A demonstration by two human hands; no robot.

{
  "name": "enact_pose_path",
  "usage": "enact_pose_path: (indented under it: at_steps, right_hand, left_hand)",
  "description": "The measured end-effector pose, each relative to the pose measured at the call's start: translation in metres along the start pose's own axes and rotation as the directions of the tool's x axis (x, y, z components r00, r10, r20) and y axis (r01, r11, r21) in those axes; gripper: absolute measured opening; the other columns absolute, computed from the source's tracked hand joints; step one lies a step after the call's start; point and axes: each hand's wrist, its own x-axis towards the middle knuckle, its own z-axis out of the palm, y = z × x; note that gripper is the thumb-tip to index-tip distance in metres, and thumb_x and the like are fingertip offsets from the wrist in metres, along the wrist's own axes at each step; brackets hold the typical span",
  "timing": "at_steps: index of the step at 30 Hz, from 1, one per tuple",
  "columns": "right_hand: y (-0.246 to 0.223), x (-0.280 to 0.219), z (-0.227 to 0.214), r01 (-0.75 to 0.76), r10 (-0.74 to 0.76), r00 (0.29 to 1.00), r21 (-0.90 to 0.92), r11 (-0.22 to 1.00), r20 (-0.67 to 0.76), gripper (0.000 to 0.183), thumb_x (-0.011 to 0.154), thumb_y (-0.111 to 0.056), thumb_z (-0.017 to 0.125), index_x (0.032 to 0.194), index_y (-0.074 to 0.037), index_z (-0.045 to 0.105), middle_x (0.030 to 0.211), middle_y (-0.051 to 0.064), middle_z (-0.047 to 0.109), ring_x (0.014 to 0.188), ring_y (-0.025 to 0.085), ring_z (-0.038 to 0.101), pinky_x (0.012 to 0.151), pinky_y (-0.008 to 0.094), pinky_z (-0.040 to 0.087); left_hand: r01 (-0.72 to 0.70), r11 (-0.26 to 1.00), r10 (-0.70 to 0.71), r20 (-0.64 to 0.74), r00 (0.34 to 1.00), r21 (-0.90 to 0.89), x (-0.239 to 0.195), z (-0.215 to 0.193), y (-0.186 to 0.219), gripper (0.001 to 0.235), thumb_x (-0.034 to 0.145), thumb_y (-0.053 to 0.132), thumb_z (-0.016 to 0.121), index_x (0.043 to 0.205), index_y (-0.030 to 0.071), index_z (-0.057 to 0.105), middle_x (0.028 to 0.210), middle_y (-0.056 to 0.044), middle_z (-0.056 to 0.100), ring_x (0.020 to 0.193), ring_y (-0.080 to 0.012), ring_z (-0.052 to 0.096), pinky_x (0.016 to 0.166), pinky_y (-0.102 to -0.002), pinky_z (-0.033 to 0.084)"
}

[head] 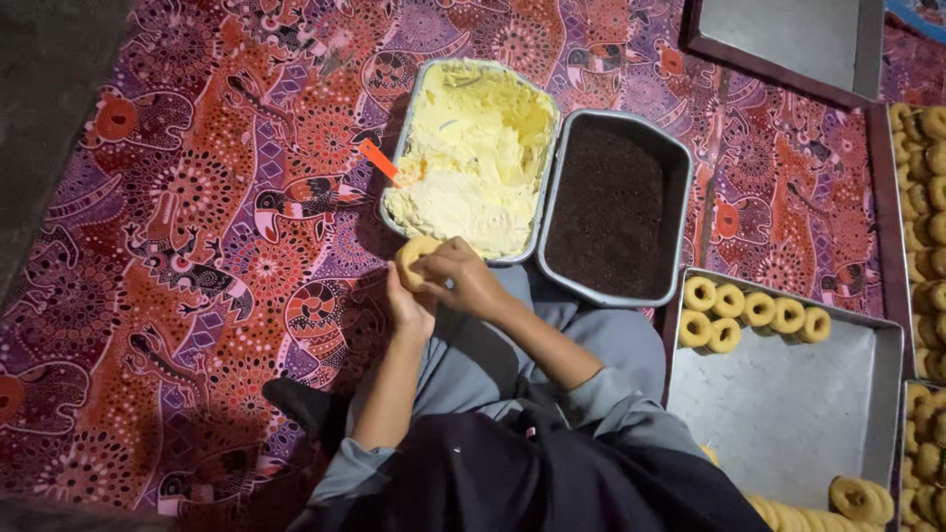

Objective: The person sits on the floor and repeatedly picks up ring-shaped donuts, fills their centers with a yellow paste from a tray, then rolls them in a dark granular topping before placing them on a metal tray.

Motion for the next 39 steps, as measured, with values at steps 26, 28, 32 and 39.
enact_pose_path:
  at_steps: [26,28,32,39]
  right_hand:
    - [0.002,-0.113,-0.096,-0.342,0.306,0.906,-0.081,0.936,-0.294,0.033,0.079,-0.015,0.083,0.111,-0.009,0.077,0.102,0.008,0.074,0.1,0.029,0.062,0.089,0.04,0.053]
    - [0.025,-0.135,-0.106,-0.409,0.362,0.872,-0.086,0.908,-0.329,0.032,0.078,-0.015,0.082,0.109,-0.008,0.077,0.101,0.01,0.073,0.099,0.03,0.063,0.087,0.04,0.054]
    - [0.088,-0.175,-0.15,-0.725,0.517,0.676,-0.349,0.594,-0.524,0.019,0.077,-0.009,0.077,0.095,-0.006,0.076,0.088,0.014,0.071,0.092,0.036,0.062,0.082,0.044,0.053]
    - [0.122,-0.229,-0.167,-0.609,0.872,0.096,0.664,0.433,-0.48,0.021,0.089,-0.019,0.069,0.105,-0.008,0.074,0.093,0.008,0.076,0.085,0.023,0.072,0.071,0.035,0.058]
  left_hand:
    - [0.072,0.956,-0.152,0.27,0.951,0.285,-0.023,0.061,-0.101,0.066,0.103,0.053,0.038,0.15,0.008,0.044,0.151,-0.009,0.052,0.14,-0.0223,0.051,0.117,-0.041,0.04]
    - [0.104,0.931,-0.211,0.283,0.935,0.35,-0.017,0.08,-0.119,0.065,0.101,0.051,0.045,0.15,0.009,0.042,0.149,-0.008,0.051,0.137,-0.0229,0.051,0.114,-0.045,0.043]
    - [0.128,0.854,-0.289,0.253,0.923,0.504,0.007,0.124,-0.162,0.052,0.103,0.04,0.055,0.141,0.004,0.051,0.141,-0.017,0.054,0.133,-0.0312,0.054,0.112,-0.048,0.046]
    - [-0.895,-0.288,-0.206,0.891,0.406,0.341,0.057,0.167,-0.215,0.027,0.091,0.014,0.065,0.111,-0.003,0.061,0.136,-0.03,0.057,0.131,-0.0458,0.054,0.115,-0.049,0.043]
